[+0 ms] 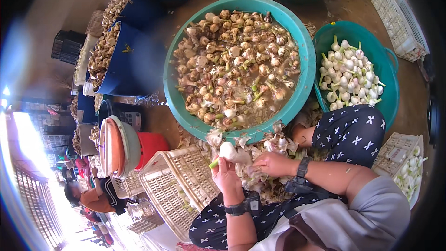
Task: The person peels garlic bulbs by hand, removing the outer skins and placing the cleaned garlic into a separate green basin. They handle the bulbs one at a time, discarding the skins onto a pile on the floor.
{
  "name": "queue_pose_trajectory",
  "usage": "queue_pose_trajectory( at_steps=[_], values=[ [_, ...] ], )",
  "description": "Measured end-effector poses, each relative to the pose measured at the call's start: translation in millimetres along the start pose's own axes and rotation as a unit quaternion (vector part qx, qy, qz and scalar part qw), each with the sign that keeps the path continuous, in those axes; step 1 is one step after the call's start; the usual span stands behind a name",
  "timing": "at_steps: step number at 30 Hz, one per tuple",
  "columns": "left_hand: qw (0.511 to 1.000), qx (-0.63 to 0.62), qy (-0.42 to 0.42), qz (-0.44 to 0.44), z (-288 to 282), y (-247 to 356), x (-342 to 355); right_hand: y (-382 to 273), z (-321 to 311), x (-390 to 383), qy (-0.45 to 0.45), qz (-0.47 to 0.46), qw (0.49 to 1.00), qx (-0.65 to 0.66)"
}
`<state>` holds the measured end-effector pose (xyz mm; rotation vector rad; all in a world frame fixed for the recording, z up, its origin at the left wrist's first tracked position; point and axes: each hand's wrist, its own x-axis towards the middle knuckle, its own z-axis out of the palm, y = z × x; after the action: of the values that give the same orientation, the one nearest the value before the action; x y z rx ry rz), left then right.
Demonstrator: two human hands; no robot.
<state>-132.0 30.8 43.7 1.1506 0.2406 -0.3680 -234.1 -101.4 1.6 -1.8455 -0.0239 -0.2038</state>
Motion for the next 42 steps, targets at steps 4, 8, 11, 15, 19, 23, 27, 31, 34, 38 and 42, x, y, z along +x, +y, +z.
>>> queue_pose_trajectory(
  at_steps=[4, 8, 11, 15, 19, 23, 27, 31, 34, 38, 42],
  values=[
    [0.995, 0.047, 0.09, 0.006, -1.2, 5.9, -5.6, 47.9, -2.3, -13.8, -0.065, 0.085, 0.977, -0.184],
    [0.991, 0.039, 0.126, -0.032, 4.4, 26.8, -8.0, 52.3, -2.8, -8.0, -0.145, 0.077, 0.906, -0.39],
    [0.985, 0.003, 0.162, -0.065, -7.1, 31.9, 0.1, -26.1, -22.5, 29.0, -0.14, 0.1, 0.934, -0.314],
    [0.99, 0.023, 0.09, -0.106, -1.0, 24.6, -2.4, -46.0, 8.2, 61.1, 0.128, -0.036, 0.99, -0.049],
    [0.971, -0.195, 0.122, -0.063, -77.4, 66.3, 18.7, 23.0, 10.6, 49.0, -0.184, 0.039, 0.96, -0.206],
    [0.864, -0.33, 0.341, 0.17, -110.2, 105.5, 10.9, 57.6, -54.7, 99.3, 0.04, 0.117, 0.982, -0.14],
    [0.954, -0.281, 0.106, -0.009, -105.0, 72.1, 31.3, 166.2, -107.1, 137.0, 0.09, 0.271, 0.743, -0.605],
    [0.994, -0.059, 0.077, -0.04, -29.4, 7.8, 51.8, 137.3, -108.6, 140.2, -0.067, 0.305, 0.834, -0.455],
    [0.976, 0.047, 0.094, -0.191, 43.3, -13.9, 32.5, 90.2, -61.5, 129.7, 0.073, 0.078, 0.985, -0.136],
    [0.95, -0.088, -0.17, -0.248, -1.5, -58.3, 62.8, 12.5, -13.3, 102.6, 0.239, 0.113, 0.956, 0.13],
    [0.923, 0.334, -0.154, -0.113, -4.8, -38.9, 45.3, 29.9, -3.9, 67.9, 0.116, -0.178, 0.896, -0.39]
  ],
)
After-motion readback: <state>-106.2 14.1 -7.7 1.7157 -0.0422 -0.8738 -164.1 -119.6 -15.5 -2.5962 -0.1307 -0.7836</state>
